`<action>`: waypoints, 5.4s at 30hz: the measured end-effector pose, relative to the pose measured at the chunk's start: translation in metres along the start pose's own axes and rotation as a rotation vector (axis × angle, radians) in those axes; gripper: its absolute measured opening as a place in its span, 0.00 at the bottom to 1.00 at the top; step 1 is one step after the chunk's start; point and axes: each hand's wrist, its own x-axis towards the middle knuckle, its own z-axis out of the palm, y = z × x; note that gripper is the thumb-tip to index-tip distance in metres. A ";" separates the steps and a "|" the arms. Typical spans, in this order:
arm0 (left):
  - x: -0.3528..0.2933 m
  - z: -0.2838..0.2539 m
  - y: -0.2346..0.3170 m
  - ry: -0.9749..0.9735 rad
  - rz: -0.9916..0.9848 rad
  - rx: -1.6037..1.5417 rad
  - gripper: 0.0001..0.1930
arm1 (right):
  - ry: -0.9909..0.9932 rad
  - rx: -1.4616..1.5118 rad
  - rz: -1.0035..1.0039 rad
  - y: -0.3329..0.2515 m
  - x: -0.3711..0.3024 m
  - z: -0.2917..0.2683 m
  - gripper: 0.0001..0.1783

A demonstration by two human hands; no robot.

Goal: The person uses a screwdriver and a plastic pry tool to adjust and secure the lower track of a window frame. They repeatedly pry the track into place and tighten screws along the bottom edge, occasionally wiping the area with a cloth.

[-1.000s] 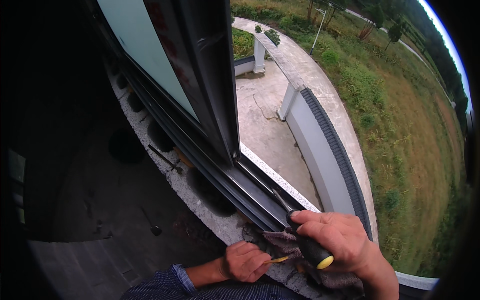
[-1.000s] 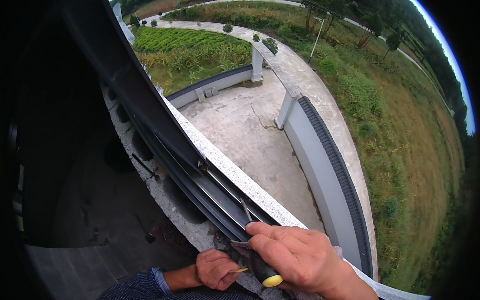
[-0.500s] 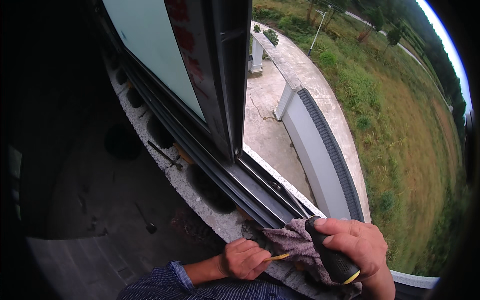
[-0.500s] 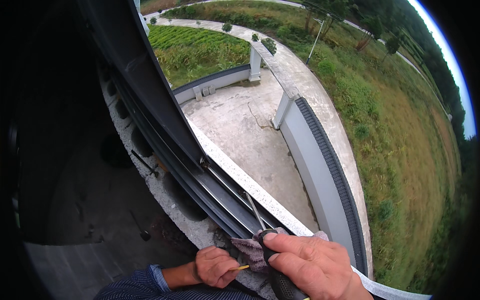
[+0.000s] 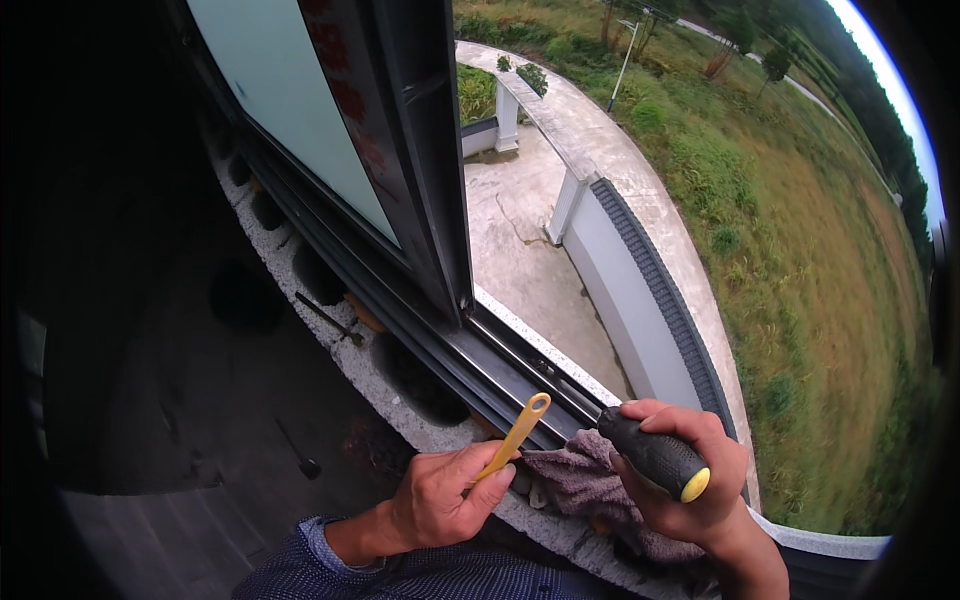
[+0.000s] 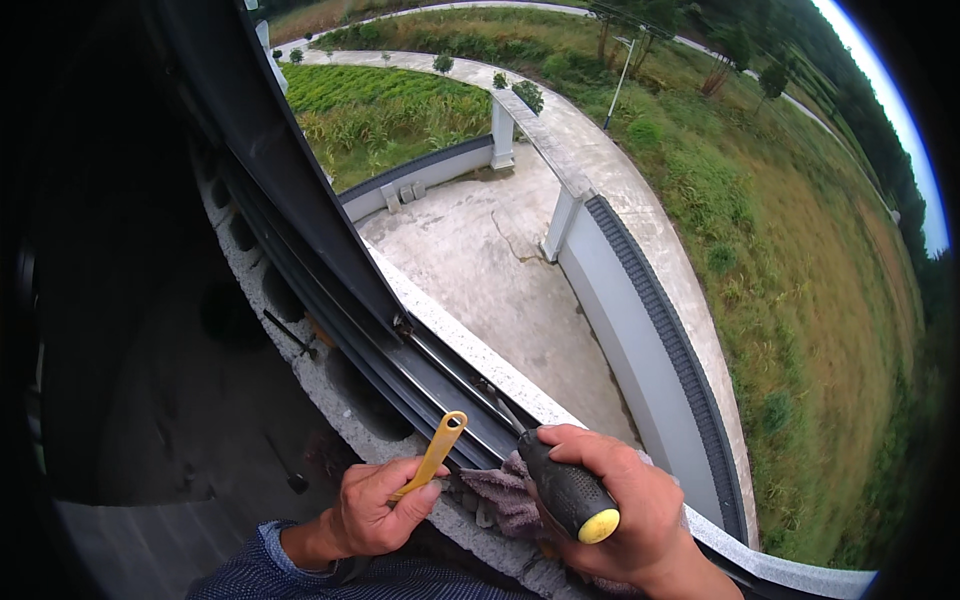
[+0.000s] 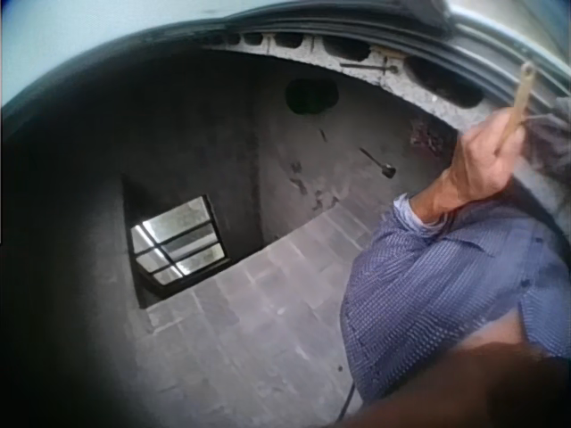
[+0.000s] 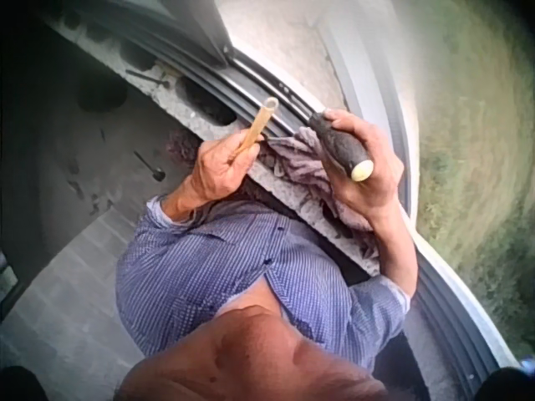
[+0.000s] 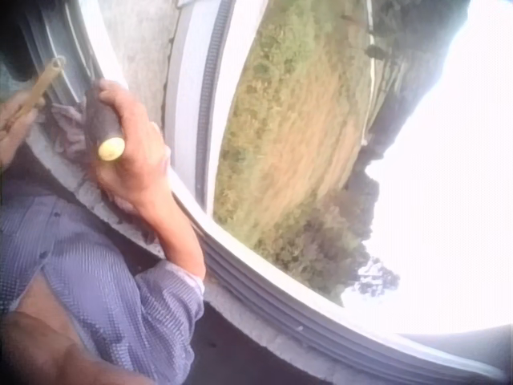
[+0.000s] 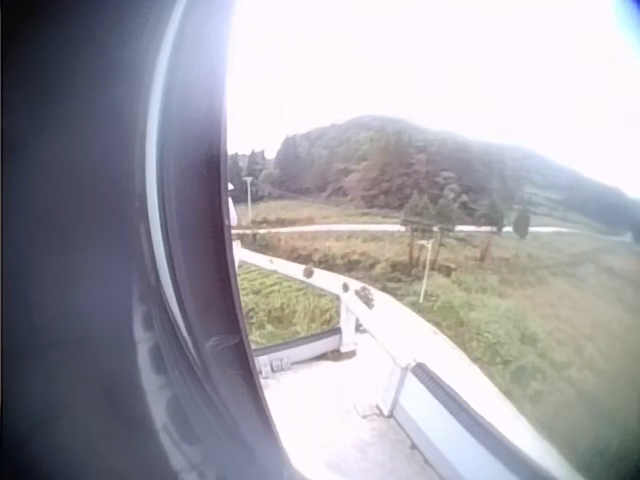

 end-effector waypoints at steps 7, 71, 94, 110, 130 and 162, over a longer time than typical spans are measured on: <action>0.066 -0.055 0.000 -0.209 -0.134 0.421 0.20 | 0.227 0.376 0.383 0.006 -0.009 0.016 0.25; 0.154 -0.057 0.030 -0.506 -0.810 -0.236 0.16 | 0.354 0.746 0.538 0.015 -0.010 0.031 0.21; 0.146 -0.063 0.032 -0.489 -0.774 -0.356 0.17 | 0.395 0.859 0.598 0.006 -0.008 0.022 0.21; 0.165 -0.035 0.039 -0.420 -0.675 -0.347 0.18 | 0.555 0.825 0.526 0.018 -0.014 0.002 0.22; 0.068 -0.069 0.032 -0.265 -0.540 -0.047 0.16 | 0.379 0.741 0.492 -0.021 -0.066 -0.003 0.27; 0.058 -0.072 -0.003 -0.009 -0.597 -0.340 0.18 | 0.105 0.358 -0.052 0.008 0.034 0.067 0.27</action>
